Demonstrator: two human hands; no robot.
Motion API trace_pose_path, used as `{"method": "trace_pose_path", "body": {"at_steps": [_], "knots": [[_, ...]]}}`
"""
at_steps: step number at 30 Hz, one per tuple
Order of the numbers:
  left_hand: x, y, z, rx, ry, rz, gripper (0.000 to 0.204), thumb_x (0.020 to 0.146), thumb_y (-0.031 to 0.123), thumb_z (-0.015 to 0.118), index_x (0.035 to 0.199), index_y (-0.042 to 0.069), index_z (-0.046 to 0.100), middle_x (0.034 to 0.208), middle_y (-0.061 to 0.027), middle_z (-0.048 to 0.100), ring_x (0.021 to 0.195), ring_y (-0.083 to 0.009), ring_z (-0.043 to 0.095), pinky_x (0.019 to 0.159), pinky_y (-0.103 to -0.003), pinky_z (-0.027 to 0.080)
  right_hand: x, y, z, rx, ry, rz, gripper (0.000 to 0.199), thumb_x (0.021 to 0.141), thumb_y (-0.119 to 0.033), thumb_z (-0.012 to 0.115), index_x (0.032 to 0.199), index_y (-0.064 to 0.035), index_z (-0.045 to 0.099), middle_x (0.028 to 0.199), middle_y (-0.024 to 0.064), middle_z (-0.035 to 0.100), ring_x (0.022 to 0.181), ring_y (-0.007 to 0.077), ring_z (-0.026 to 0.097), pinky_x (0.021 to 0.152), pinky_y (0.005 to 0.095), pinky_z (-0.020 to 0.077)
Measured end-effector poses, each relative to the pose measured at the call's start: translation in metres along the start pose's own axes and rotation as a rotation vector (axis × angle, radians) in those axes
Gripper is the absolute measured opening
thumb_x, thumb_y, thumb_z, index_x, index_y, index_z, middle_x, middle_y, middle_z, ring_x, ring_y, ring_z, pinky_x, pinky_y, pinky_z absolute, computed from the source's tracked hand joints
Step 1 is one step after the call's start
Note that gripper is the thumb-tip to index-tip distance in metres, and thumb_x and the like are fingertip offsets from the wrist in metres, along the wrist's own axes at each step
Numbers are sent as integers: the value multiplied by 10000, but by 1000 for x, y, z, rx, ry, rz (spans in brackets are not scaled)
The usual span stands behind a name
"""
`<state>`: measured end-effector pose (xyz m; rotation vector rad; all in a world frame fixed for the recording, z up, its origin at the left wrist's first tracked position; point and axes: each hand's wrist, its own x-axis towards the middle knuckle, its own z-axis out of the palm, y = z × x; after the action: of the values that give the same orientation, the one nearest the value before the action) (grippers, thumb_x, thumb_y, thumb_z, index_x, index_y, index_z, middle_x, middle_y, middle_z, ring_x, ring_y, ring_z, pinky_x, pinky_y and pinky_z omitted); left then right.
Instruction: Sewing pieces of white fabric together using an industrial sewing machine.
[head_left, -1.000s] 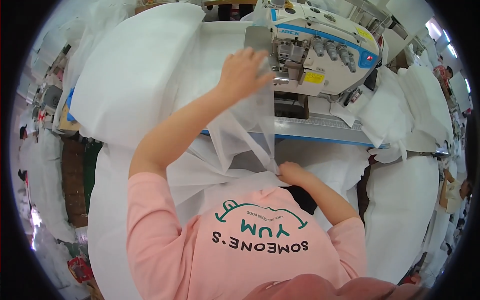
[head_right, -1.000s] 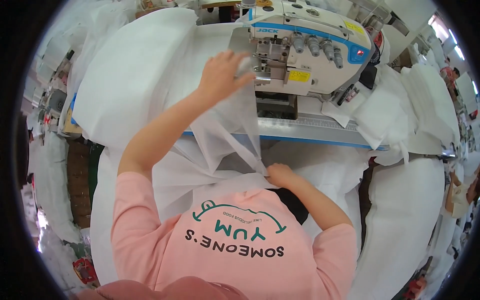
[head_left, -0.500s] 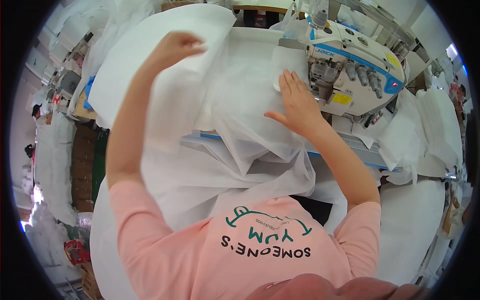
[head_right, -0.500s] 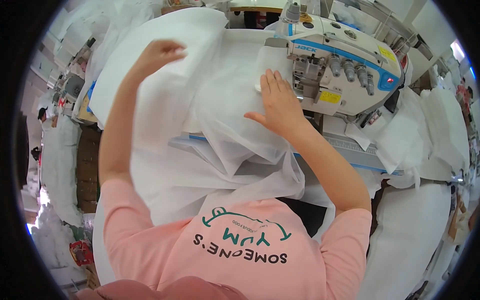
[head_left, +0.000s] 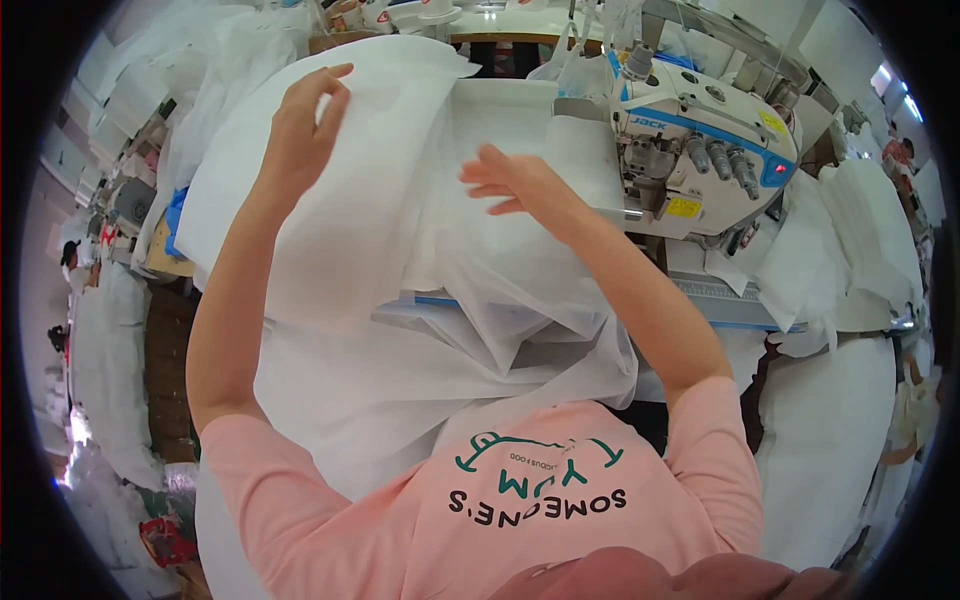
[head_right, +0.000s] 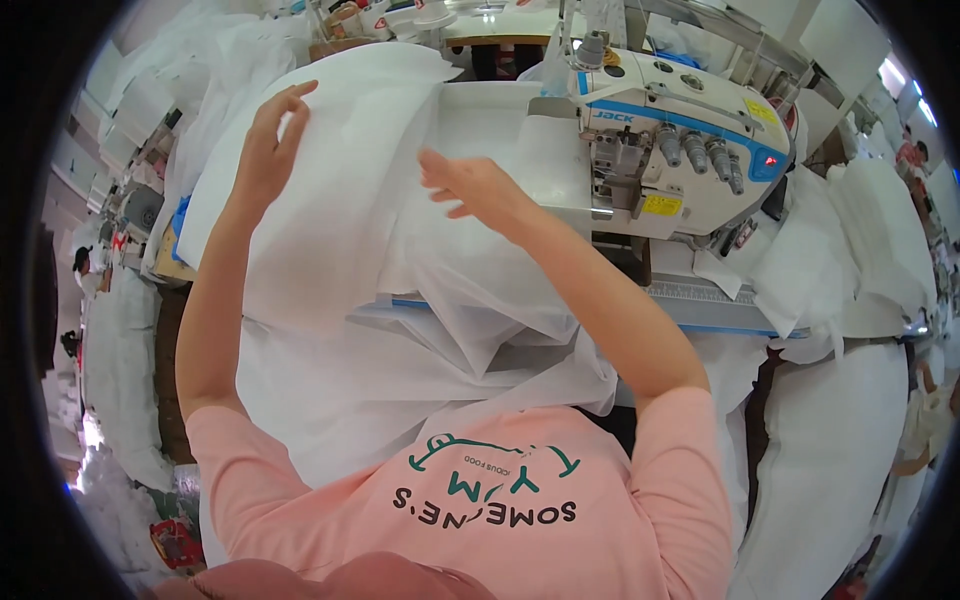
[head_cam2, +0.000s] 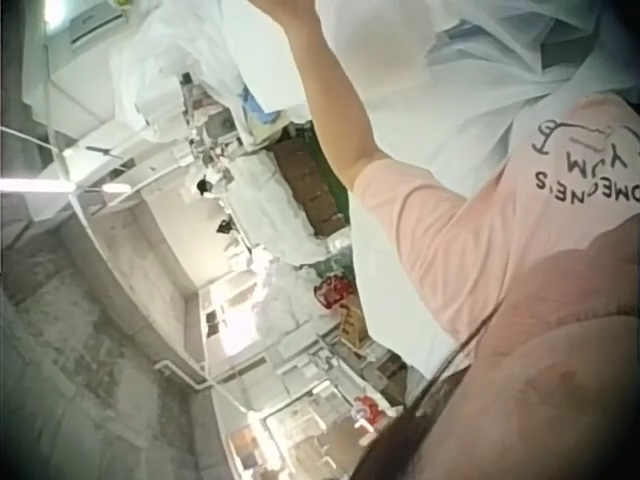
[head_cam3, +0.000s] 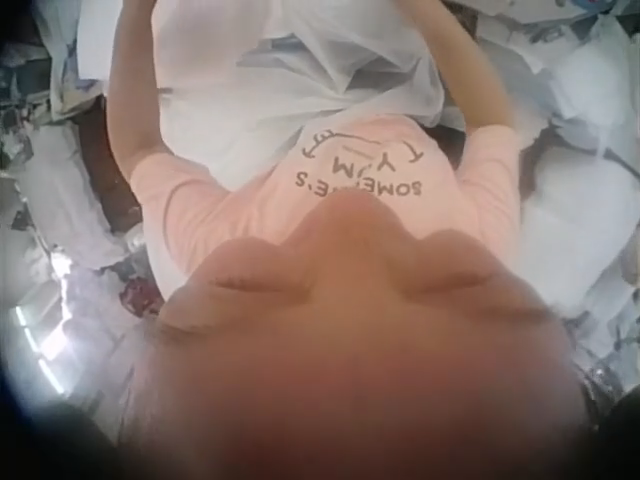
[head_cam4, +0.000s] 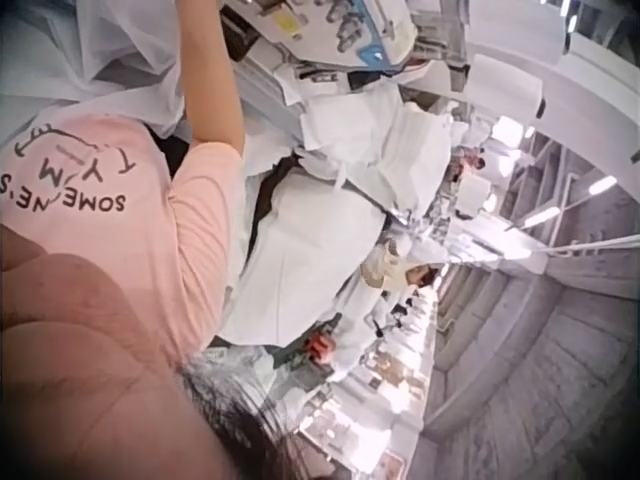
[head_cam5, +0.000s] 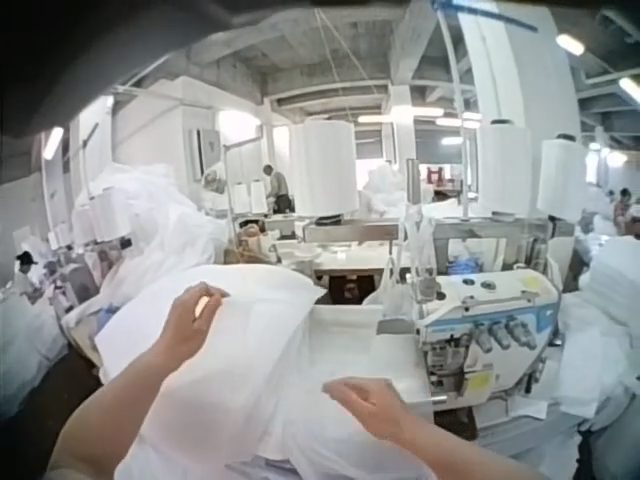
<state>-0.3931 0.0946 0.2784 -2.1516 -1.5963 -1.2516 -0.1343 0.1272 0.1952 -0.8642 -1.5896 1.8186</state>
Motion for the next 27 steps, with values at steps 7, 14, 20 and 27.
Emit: {"method": "trace_pose_path", "body": {"at_steps": [7, 14, 20, 27], "knots": [[-21, 114, -1, -247, -922, 29, 130, 793, 54, 570, 922, 44, 588, 1137, -91, 591, 1106, -243, 520, 932, -331, 391, 41, -11, 3, 116, 339, -332, 439, 833, -159, 613, 1215, 15, 484, 939, 117, 653, 803, 168, 644, 653, 253, 499], [-18, 48, 50, -544, -488, -104, 363, 816, -65, 455, 1124, 67, 594, 1149, -30, 586, 1108, -174, 512, 934, -307, 393, -60, 33, -24, -7, 507, -463, 322, 904, -136, 506, 1207, -27, 498, 1001, 94, 644, 808, 147, 640, 675, 227, 479], [-37, 16, 124, -285, -648, 7, 361, 853, 25, 458, 1205, 35, 538, 1221, -63, 551, 1174, -182, 473, 990, -350, 349, -130, 97, -52, -252, 635, -317, 300, 927, -212, 486, 1158, -25, 522, 1046, 85, 626, 862, 134, 614, 708, 235, 463], [-40, 20, 165, -387, -653, 229, 328, 725, -40, 603, 1040, 48, 624, 1118, -135, 594, 1086, -275, 527, 945, -354, 402, -130, 125, -4, -1011, 588, -514, 475, 770, -167, 668, 1189, -12, 506, 1177, 128, 565, 975, 244, 594, 748, 329, 487]]}}
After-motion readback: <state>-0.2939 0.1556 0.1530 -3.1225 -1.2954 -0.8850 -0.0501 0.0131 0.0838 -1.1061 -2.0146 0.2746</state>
